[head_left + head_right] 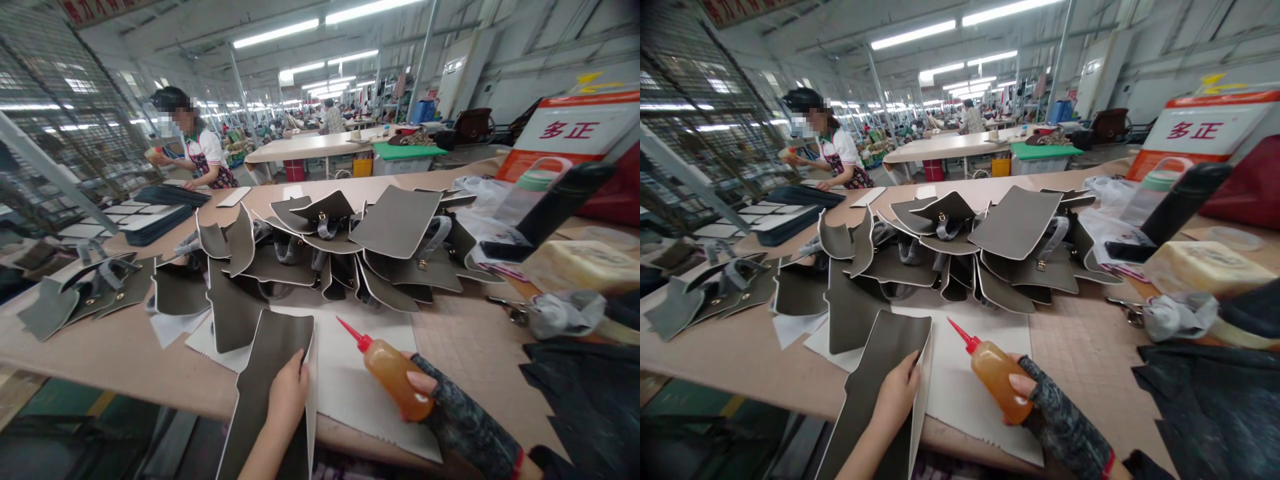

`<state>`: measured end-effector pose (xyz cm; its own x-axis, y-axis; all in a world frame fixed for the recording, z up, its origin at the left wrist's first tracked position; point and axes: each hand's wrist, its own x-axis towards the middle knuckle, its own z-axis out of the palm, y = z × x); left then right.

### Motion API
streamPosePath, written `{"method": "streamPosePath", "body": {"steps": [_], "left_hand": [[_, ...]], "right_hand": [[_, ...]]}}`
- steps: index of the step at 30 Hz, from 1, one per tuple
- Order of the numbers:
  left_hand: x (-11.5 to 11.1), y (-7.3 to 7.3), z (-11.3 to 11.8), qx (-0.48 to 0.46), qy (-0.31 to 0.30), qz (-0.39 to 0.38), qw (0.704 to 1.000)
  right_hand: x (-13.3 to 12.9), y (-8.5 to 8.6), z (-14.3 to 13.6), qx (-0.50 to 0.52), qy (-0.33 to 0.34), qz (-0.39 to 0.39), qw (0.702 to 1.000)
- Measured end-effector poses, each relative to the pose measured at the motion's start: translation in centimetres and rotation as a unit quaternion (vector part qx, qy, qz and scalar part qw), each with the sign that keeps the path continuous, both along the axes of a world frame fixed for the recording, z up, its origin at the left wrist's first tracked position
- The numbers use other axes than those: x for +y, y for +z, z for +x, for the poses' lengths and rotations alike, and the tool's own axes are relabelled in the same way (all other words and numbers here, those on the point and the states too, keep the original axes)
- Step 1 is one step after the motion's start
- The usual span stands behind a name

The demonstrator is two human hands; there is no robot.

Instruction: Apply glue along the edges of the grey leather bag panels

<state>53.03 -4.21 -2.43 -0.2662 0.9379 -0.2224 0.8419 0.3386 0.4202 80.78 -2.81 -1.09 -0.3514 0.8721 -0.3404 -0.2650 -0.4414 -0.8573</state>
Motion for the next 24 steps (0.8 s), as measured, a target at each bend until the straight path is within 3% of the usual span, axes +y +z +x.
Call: {"method": "streamPosePath", "body": {"steps": [4, 10, 18, 24], "left_hand": [[-0.1, -0.3, -0.1, -0.016, 0.017, 0.016, 1.0], [0.1, -0.2, 0.1, -0.025, 0.028, 0.022, 0.999], [0.1, 0.2, 0.2, -0.027, 0.035, 0.015, 0.999], [0.1, 0.2, 0.2, -0.024, 0.036, 0.009, 0.999]], "right_hand": [[1.1, -0.8, -1.4, -0.164, -0.01, 0.177, 0.971], [2.0, 1.6, -3.2, -0.32, 0.035, 0.309, 0.895], [3.6, 2.3, -4.7, -0.404, 0.059, 0.346, 0.845], [5.1, 2.7, -5.1, -0.442, 0.054, 0.324, 0.835]]}}
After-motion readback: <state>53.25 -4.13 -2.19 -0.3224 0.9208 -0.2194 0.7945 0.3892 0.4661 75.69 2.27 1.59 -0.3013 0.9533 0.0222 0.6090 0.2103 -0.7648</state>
